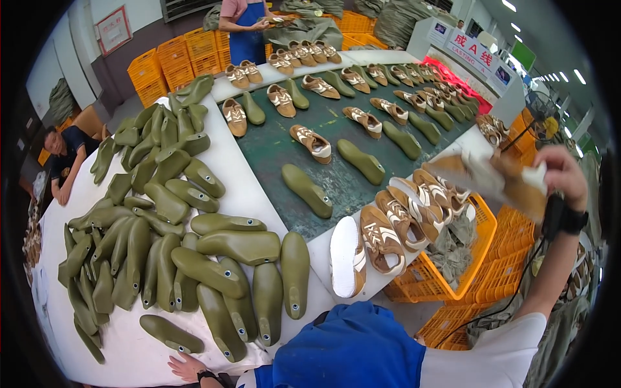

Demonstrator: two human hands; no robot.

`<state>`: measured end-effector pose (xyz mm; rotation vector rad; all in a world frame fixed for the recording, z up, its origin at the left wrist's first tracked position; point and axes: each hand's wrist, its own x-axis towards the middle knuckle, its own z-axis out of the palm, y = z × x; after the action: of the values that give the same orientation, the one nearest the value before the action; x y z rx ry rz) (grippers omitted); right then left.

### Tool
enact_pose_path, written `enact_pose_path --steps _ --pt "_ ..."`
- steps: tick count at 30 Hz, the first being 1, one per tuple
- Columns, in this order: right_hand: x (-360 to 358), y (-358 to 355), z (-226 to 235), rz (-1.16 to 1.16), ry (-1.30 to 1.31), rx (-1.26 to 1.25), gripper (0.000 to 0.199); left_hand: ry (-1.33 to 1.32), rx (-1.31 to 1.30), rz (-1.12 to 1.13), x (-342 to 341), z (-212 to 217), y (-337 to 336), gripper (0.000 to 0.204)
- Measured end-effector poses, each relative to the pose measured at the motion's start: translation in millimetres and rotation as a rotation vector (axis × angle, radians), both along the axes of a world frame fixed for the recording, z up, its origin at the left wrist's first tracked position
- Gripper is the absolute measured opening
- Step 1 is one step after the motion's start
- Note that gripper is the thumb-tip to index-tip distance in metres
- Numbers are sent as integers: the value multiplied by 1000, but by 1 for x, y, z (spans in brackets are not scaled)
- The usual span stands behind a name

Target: Organizing shoe lasts and finished shoes on a workbench and conveyor belt.

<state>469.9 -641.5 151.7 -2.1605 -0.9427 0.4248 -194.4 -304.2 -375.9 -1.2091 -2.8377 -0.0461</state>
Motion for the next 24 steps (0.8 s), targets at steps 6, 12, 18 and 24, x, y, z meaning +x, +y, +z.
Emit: enact_pose_path --steps 6,12,18,24 --pt "50 153 -3 217 -48 490 36 27 41 41 -3 4 -4 57" --pt "23 383 -146 386 2 189 24 4 52 43 1 -4 5 56" --pt "-12 485 -368 378 -413 -36 20 -35 80 -14 11 12 0 54" --pt "-37 516 -462 271 -391 -166 19 -22 -56 -93 22 33 -11 62"
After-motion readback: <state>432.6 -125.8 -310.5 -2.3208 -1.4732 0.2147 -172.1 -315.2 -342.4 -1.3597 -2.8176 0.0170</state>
